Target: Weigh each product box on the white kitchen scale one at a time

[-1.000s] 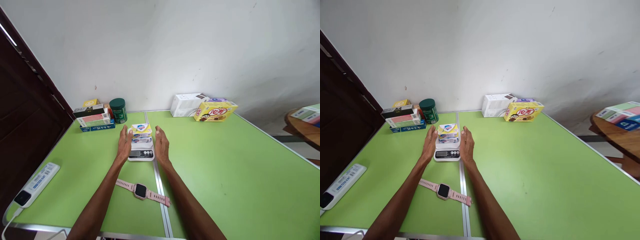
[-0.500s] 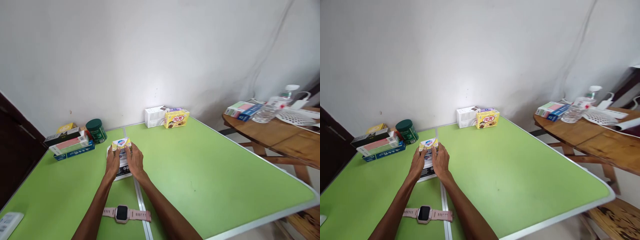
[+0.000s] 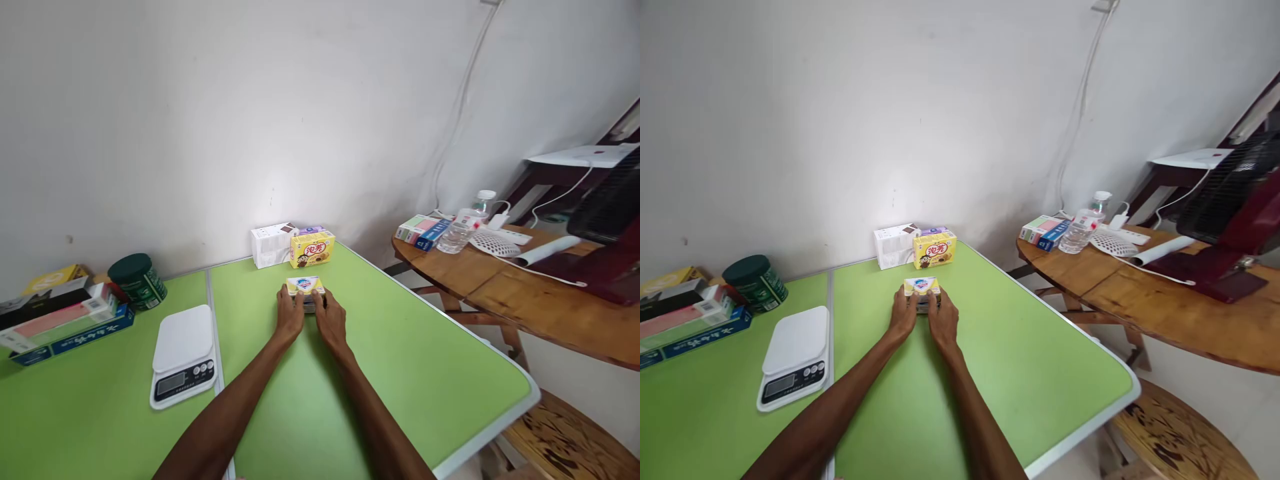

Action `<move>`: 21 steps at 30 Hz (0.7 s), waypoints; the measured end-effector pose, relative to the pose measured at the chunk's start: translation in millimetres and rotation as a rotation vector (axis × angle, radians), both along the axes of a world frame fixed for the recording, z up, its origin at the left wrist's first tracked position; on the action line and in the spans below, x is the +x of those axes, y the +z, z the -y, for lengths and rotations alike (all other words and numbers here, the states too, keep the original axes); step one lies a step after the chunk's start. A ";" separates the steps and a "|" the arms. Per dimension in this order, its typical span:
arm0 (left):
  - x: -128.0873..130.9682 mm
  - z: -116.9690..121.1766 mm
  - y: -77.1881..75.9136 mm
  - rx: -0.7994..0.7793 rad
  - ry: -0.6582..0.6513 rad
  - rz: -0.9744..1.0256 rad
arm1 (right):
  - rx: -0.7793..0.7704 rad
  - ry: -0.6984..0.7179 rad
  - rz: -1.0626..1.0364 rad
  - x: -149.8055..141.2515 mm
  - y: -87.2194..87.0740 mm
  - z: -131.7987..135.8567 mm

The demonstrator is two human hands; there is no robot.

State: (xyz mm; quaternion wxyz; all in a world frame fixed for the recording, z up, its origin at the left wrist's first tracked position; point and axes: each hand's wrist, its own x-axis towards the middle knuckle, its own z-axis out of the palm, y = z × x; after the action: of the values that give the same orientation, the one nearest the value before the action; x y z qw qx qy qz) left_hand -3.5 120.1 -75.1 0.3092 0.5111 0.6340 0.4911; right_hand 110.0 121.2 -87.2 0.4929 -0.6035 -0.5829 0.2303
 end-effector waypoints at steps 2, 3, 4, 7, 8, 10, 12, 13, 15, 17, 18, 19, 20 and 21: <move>22.6 -17.7 -2.5 -0.031 -0.017 -0.005 | -0.010 -0.031 -0.008 20.0 -6.0 -16.8; 31.2 -26.9 -2.5 -0.026 -0.027 -0.008 | -0.008 -0.046 -0.012 27.4 -7.6 -26.0; 38.0 -36.4 -1.7 -0.017 -0.040 -0.012 | -0.004 -0.058 -0.017 33.0 -8.7 -35.9; 49.6 -65.7 3.8 -0.020 -0.079 -0.014 | 0.006 -0.092 -0.040 41.5 -10.1 -68.2; 51.3 -75.0 6.3 -0.029 -0.086 -0.010 | 0.008 -0.105 -0.048 42.2 -10.6 -79.0; 53.3 -91.4 11.4 -0.061 -0.085 0.009 | 0.010 -0.137 -0.060 41.6 -11.5 -98.8; 54.9 -103.9 16.3 -0.098 -0.073 0.040 | 0.012 -0.162 -0.064 40.2 -12.3 -114.8; 55.9 -108.5 18.3 -0.114 -0.069 0.059 | 0.014 -0.169 -0.065 39.7 -12.7 -120.9; 58.5 -114.0 20.9 -0.121 -0.061 0.102 | 0.018 -0.173 -0.063 39.6 -13.4 -129.4; 61.2 -114.0 21.2 -0.115 -0.036 0.146 | 0.034 -0.170 -0.052 40.3 -14.5 -132.7; 62.1 -111.7 20.6 -0.116 -0.021 0.167 | 0.047 -0.175 -0.045 40.5 -15.1 -132.4; 62.4 -108.0 19.7 -0.118 -0.008 0.187 | 0.056 -0.191 -0.038 40.3 -15.7 -130.8; 61.7 -103.0 18.8 -0.123 -0.003 0.205 | 0.058 -0.223 -0.035 39.5 -16.1 -127.9; 59.7 -96.9 18.4 -0.127 -0.008 0.220 | 0.052 -0.265 -0.034 37.8 -16.3 -123.8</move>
State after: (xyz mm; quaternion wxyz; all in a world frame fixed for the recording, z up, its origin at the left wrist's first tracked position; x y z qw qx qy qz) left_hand 56.2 217.0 -56.7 0.4106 0.4362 0.6240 0.5017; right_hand 147.8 245.0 -103.5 0.5443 -0.6582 -0.4954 0.1583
